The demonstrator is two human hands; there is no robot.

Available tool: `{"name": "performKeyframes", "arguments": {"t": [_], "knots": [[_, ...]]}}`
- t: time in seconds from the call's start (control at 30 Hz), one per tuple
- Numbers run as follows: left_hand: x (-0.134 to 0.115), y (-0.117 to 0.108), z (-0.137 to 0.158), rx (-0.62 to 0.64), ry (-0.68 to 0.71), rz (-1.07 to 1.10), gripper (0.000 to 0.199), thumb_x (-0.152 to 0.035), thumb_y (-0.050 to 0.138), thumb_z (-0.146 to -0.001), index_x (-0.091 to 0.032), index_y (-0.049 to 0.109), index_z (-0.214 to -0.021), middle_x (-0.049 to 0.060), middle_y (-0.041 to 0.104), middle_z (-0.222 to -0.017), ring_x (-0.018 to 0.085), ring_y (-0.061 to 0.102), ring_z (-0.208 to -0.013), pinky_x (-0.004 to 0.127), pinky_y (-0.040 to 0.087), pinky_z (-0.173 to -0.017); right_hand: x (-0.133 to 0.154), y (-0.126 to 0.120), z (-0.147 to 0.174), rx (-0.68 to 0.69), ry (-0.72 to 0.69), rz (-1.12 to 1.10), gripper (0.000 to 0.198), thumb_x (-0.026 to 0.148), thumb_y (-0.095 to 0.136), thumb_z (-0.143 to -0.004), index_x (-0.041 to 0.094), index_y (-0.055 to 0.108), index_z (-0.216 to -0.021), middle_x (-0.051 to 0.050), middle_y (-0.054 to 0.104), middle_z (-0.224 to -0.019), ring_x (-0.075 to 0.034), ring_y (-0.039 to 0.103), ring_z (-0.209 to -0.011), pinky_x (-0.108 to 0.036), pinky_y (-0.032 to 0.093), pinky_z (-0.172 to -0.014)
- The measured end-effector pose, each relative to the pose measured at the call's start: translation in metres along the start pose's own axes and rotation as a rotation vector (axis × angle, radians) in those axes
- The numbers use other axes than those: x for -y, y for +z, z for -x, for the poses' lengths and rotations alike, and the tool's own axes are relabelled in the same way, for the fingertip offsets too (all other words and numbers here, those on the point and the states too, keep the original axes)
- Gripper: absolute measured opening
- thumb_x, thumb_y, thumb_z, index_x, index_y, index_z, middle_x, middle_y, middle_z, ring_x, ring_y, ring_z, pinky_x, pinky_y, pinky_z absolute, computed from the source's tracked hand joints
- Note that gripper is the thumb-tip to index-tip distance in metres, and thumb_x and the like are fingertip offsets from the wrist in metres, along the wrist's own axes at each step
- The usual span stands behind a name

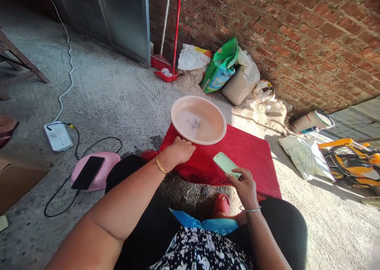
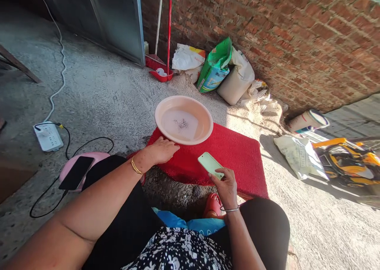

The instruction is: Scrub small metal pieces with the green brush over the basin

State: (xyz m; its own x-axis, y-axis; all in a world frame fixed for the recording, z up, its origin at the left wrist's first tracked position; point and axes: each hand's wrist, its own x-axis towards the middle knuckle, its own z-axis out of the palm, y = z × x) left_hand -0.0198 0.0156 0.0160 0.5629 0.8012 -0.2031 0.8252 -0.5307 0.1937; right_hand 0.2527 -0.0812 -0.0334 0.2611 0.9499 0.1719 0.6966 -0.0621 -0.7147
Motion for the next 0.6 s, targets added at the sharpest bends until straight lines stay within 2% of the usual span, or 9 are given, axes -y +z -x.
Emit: {"name": "performKeyframes", "arguments": {"t": [0.1, 0.23, 0.33, 0.43, 0.6], "knots": [[0.0, 0.0, 0.001, 0.015, -0.007, -0.002, 0.031, -0.011, 0.037, -0.086, -0.017, 0.065, -0.1, 0.013, 0.066, -0.107, 0.026, 0.06, -0.102, 0.042, 0.04, -0.084, 0.018, 0.013, -0.002, 0.082, -0.034, -0.081, 0.04, 0.056, 0.071, -0.063, 0.02, 0.065, -0.079, -0.004, 0.054, -0.089, -0.012, 0.046, -0.063, -0.027, 0.039, -0.059], [0.001, -0.003, 0.002, 0.034, -0.025, 0.0, 0.033, -0.016, 0.034, -0.09, -0.018, 0.063, -0.105, 0.012, 0.065, -0.111, 0.025, 0.058, -0.105, 0.042, 0.039, -0.087, 0.045, 0.047, -0.009, 0.224, -0.124, -0.17, 0.035, 0.052, 0.072, -0.065, 0.021, 0.066, -0.079, -0.005, 0.054, -0.092, -0.015, 0.05, -0.072, -0.027, 0.041, -0.062], [0.003, -0.005, 0.003, 0.047, -0.046, 0.003, 0.032, -0.018, 0.035, -0.09, -0.019, 0.063, -0.106, 0.011, 0.066, -0.11, 0.025, 0.059, -0.103, 0.042, 0.04, -0.086, 0.047, 0.062, -0.018, 0.271, -0.159, -0.189, 0.036, 0.053, 0.073, -0.063, 0.021, 0.066, -0.078, -0.004, 0.054, -0.09, -0.015, 0.05, -0.071, -0.027, 0.041, -0.062], [0.003, -0.007, 0.003, 0.054, -0.054, 0.013, 0.033, -0.015, 0.035, -0.089, -0.02, 0.063, -0.106, 0.011, 0.065, -0.112, 0.024, 0.057, -0.107, 0.042, 0.039, -0.089, 0.03, 0.057, -0.027, 0.235, -0.122, -0.156, 0.042, 0.057, 0.072, -0.06, 0.02, 0.067, -0.078, -0.004, 0.056, -0.085, -0.014, 0.048, -0.066, -0.026, 0.04, -0.059], [0.003, -0.006, 0.002, 0.053, -0.047, 0.021, 0.032, -0.011, 0.037, -0.086, -0.018, 0.065, -0.101, 0.013, 0.065, -0.112, 0.025, 0.057, -0.106, 0.043, 0.039, -0.087, -0.009, 0.021, -0.027, 0.078, 0.055, -0.083, 0.054, 0.064, 0.071, -0.057, 0.016, 0.067, -0.081, -0.002, 0.055, -0.07, -0.013, 0.046, -0.058, -0.026, 0.037, -0.055]]}}
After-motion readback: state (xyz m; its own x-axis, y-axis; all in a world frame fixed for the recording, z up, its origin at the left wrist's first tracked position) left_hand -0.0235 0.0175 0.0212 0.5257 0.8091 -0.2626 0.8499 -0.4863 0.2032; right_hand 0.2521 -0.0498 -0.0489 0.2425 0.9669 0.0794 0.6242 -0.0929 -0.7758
